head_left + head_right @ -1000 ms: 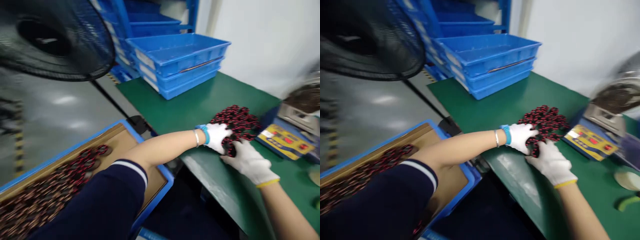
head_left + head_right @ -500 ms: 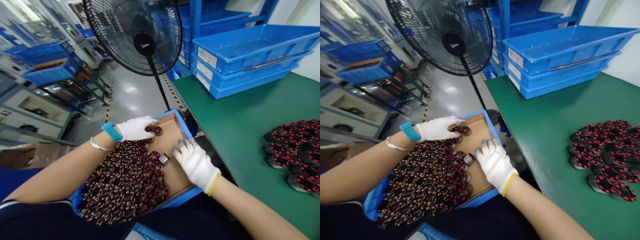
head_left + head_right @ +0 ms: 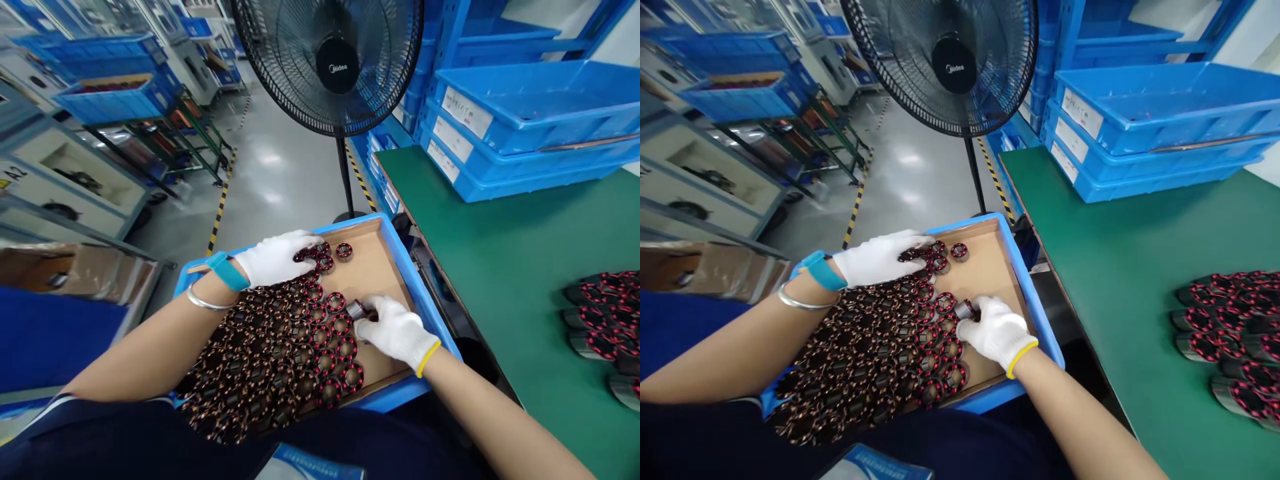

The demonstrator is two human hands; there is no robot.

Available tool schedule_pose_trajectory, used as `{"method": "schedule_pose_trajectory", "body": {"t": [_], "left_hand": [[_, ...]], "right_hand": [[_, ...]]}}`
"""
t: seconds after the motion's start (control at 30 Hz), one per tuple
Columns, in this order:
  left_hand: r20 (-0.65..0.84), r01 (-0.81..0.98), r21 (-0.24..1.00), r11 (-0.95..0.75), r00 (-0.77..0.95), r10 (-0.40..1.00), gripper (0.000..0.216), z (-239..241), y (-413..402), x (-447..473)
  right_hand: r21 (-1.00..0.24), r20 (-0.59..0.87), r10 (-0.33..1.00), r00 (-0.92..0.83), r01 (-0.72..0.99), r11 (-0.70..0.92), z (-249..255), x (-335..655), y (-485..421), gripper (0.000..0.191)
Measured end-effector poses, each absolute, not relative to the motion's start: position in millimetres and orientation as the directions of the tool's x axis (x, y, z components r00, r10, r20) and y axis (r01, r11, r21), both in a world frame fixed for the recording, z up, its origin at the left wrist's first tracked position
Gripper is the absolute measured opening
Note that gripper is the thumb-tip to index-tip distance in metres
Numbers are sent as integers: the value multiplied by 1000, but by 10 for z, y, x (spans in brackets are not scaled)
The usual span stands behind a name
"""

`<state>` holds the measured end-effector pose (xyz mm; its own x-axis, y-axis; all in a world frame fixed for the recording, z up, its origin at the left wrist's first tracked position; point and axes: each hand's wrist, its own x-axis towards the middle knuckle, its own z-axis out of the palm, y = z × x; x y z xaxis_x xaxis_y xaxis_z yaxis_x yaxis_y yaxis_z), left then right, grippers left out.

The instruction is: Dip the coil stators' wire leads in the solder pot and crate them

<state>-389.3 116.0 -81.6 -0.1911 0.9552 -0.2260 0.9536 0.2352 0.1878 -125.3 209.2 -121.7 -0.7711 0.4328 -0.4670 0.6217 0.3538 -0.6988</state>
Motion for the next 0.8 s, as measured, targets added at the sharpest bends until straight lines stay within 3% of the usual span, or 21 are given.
{"method": "schedule_pose_trajectory", "body": {"t": [0.1,0.2,0.27,0.37,0.47,0.6,0.8], "left_hand": [[-238,957,183,226,-180,954,54,-784,1103,-3902],[-296,959,188,212,-150,943,60,-750,1073,-3860],[-342,967,165,192,-127,931,75,-756,1078,-3832],[-384,981,118,155,-99,918,93,-802,1126,-3830],[-440,986,134,98,-29,897,94,-836,1204,-3878],[-470,988,144,56,19,883,90,-829,1273,-3944],[-438,987,163,2,70,896,75,-767,1283,-3884]], "right_hand": [[-685,-451,489,-747,641,346,-1222,-1313,2050,20],[-620,-292,511,-809,566,543,-1138,-1305,2051,15],[-461,-214,501,-839,539,705,-1064,-1323,2058,17],[-234,-223,481,-848,525,818,-1024,-1405,2083,21],[-313,-194,417,-888,459,831,-1112,-1462,2141,27],[-468,-122,379,-917,390,793,-1270,-1391,2188,50],[-572,-173,245,-954,300,764,-1219,-1281,2067,82]]}}
